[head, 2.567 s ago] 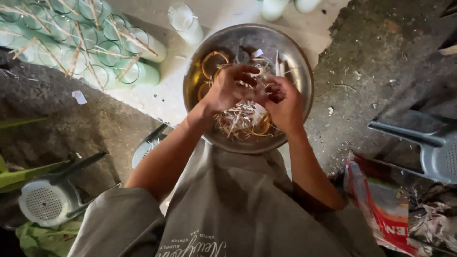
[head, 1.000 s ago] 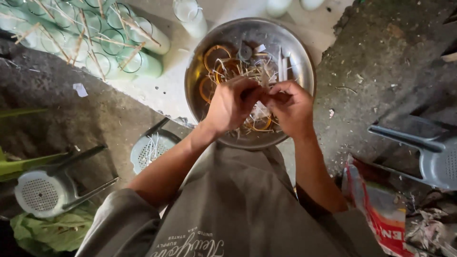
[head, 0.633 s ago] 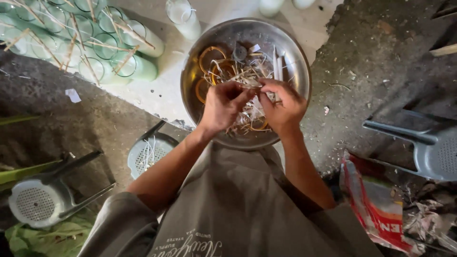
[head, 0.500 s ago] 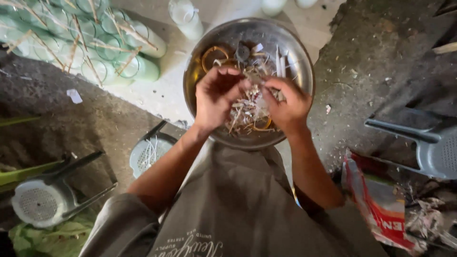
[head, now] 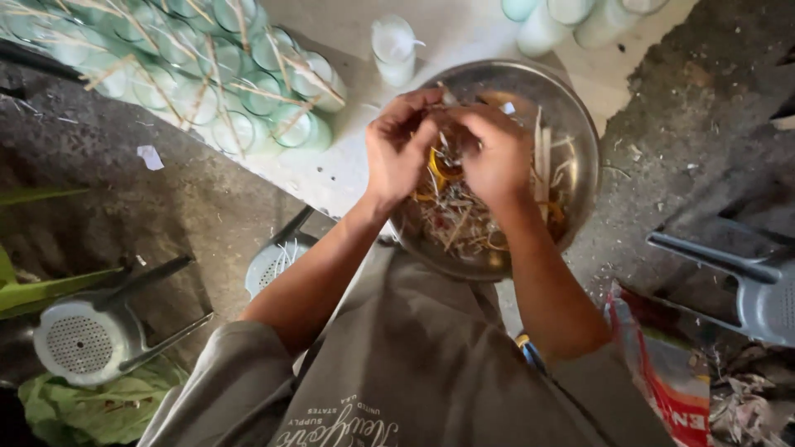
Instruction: The person repeatedly picks up wicks and wooden sticks, inserts the wicks into small glass jars filled with white wax, and secures them with the sticks. The person works over a table with many similar jars and a metal bowl containing wicks and rubber bands.
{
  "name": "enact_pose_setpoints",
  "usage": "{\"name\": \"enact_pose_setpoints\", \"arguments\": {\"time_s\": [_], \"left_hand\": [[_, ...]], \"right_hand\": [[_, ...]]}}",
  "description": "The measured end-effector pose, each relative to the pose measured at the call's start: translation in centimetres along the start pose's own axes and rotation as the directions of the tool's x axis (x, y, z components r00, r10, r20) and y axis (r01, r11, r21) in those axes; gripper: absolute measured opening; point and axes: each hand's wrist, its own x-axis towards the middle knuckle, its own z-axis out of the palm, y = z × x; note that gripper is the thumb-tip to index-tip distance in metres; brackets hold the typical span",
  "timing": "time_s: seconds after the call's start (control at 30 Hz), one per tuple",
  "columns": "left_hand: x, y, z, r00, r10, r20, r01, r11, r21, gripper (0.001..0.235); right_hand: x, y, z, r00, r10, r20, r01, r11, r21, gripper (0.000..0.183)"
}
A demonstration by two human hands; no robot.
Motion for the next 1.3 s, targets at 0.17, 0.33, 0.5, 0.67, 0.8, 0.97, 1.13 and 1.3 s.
{"name": "enact_pose_setpoints", "arguments": {"time_s": [0.17,0.33,0.5,0.67,0.8,0.97,1.13,1.3], "left_hand": [[1.6,-0.7,-1.8,0.957,0.148,0.251,-0.191,0.969,0.158,0.025],[2.2,-2.3,-1.8,0.891,0.290,0.348,-0.418,0.823,0.384,0.013],[1.8,-2.9,-1.1,0.855,0.347,0.386,-0.481,0.807,0.341,0.012],[1.6,-3.1,-1.5,0.935,0.106,0.338,-0.219,0.923,0.317,0.016],[10.4,-3.7,-3.6,0.807,0.074,0.586,-0.543,0.482,0.687,0.028],[16.3,-6.7,-1.8,0.698,-0.176,0.694,-0.600,0.385,0.701,0.016],[20.5,-9.0,-3.9,0.697,-0.009,0.717,-0.628,0.476,0.616,0.015],[22.6,-7.4,-6.3,0.666,0.124,0.735,-0.645,0.591,0.485,0.027]], "right_hand": [[-0.1,-1.1,-0.4,0.803,0.533,0.267,-0.576,0.578,0.578,0.020],[-0.1,-2.0,0.6,0.785,0.572,0.237,-0.556,0.482,0.678,0.022],[-0.8,-2.5,0.3,0.774,0.605,0.189,-0.522,0.438,0.732,0.019],[-0.1,-3.9,-2.2,0.774,0.604,0.190,-0.605,0.616,0.504,0.015],[1.2,-0.7,-1.7,0.689,0.642,0.336,-0.672,0.740,-0.036,0.024],[2.2,2.7,2.4,0.891,0.391,0.230,-0.386,0.920,-0.067,0.024],[4.7,2.0,4.5,0.929,0.296,0.222,-0.294,0.955,-0.043,0.021],[6.8,1.8,9.1,0.907,0.325,0.269,-0.300,0.945,-0.132,0.027]]}}
